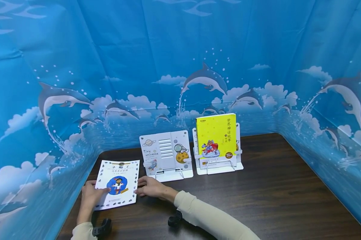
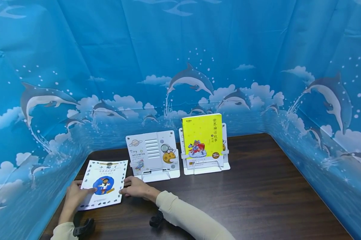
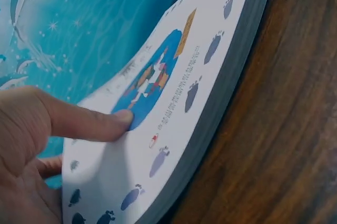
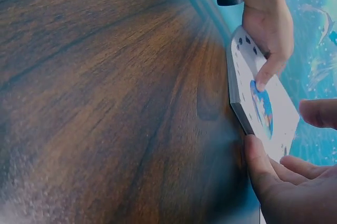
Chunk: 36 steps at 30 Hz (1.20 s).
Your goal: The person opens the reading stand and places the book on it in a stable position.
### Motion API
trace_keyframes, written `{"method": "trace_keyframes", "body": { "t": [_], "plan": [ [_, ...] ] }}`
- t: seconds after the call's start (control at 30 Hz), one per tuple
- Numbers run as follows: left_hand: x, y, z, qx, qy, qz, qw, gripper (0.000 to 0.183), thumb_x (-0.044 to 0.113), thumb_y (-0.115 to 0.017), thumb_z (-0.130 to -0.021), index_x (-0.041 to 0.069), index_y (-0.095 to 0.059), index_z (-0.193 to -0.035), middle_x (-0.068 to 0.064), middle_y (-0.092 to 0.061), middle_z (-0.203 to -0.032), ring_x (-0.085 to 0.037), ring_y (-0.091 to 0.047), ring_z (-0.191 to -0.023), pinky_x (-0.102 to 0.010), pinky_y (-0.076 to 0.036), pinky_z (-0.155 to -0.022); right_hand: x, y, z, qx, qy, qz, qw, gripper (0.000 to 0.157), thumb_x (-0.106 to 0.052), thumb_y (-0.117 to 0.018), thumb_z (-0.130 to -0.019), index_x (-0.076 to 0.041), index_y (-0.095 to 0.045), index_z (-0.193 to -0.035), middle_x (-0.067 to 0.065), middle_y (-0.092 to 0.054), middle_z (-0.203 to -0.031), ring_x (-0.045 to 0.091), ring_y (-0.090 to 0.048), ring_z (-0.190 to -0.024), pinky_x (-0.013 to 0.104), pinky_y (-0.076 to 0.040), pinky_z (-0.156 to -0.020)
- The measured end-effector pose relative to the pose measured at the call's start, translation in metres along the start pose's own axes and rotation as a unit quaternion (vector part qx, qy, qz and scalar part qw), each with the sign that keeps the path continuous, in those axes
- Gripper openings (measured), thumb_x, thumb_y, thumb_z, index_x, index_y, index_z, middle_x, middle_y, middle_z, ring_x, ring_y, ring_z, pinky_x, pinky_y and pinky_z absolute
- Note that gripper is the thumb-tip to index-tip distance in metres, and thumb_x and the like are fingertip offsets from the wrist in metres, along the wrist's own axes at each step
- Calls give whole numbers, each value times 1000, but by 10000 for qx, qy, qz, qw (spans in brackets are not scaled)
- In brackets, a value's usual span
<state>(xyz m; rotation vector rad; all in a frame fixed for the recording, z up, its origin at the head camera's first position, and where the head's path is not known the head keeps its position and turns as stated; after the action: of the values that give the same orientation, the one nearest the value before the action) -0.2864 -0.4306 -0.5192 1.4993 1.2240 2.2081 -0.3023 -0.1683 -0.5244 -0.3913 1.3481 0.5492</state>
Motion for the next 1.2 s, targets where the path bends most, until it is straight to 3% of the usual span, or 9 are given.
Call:
{"method": "trace_keyframes", "body": {
  "t": [0.23,0.33,0.43,0.53,0.67,0.9,1.1,1.2],
  "plan": [
    [-3,-1,2,47,-183,750,9970,82,2,-73,-90,-12,-22,-153,-47,-35,-153,-59,-38,-139,-69,-32,-115,1,4,-1,6,7,48,10000,46,-6,-74,-97,5,-58,-139,17,-70,-131,18,-73,-102,39,-64,-91],
    [-4,0,2,74,-146,1077,9941,85,1,-74,-90,-9,-21,-156,-46,-36,-155,-57,-42,-138,-56,-44,-104,1,5,-1,40,38,219,9997,45,-7,-73,-98,4,-58,-140,17,-68,-132,19,-73,-99,39,-64,-90],
    [-6,1,1,90,-114,1352,9907,87,4,-77,-91,-6,-21,-157,-45,-41,-153,-49,-56,-124,-32,-51,-81,0,4,0,26,78,382,9992,50,-9,-72,-100,2,-54,-144,17,-66,-137,21,-74,-98,39,-64,-89],
    [-6,2,4,74,-104,1613,9868,88,6,-78,-91,-2,-21,-158,-42,-48,-149,-26,-70,-94,-22,-52,-62,-1,4,1,-23,118,518,9986,57,-11,-71,-101,1,-47,-152,17,-68,-136,25,-75,-98,39,-63,-87],
    [0,1,9,48,-174,1899,9816,88,5,-79,-92,1,-22,-159,-38,-53,-146,-3,-64,-73,-25,-58,-61,-2,5,0,9,224,639,9977,51,-10,-68,-103,-1,-49,-150,11,-73,-120,22,-73,-93,36,-62,-82],
    [14,0,18,120,-467,1995,9787,82,8,-80,-93,3,-26,-155,-35,-56,-144,1,-65,-71,-23,-59,-63,-8,14,-2,467,545,484,9962,19,-2,-63,-105,-3,-61,-123,4,-68,-95,17,-67,-77,35,-63,-73],
    [24,2,25,146,-665,2194,9732,75,14,-82,-95,9,-30,-149,-31,-60,-141,2,-69,-69,-22,-61,-64,-18,24,-1,701,719,707,9924,18,-2,-66,-103,-2,-62,-120,4,-69,-95,19,-68,-76,32,-61,-69],
    [28,4,27,190,-716,2305,9703,72,16,-83,-94,13,-32,-146,-18,-67,-131,2,-71,-71,-22,-62,-65,-22,28,0,708,711,768,9920,18,-3,-68,-102,-3,-63,-120,3,-69,-96,19,-70,-78,32,-62,-70]
  ]
}}
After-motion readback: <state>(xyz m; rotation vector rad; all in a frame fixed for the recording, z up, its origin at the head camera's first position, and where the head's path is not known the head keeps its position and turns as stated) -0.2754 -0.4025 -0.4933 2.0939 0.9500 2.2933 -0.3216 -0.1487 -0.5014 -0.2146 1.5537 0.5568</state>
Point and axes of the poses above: each hand's wrist, its own z-axis away from the middle knuckle, its own y-axis out of the back of the hand, x = y × z, the point moved 7 cm from there along -z, towards the middle knuckle
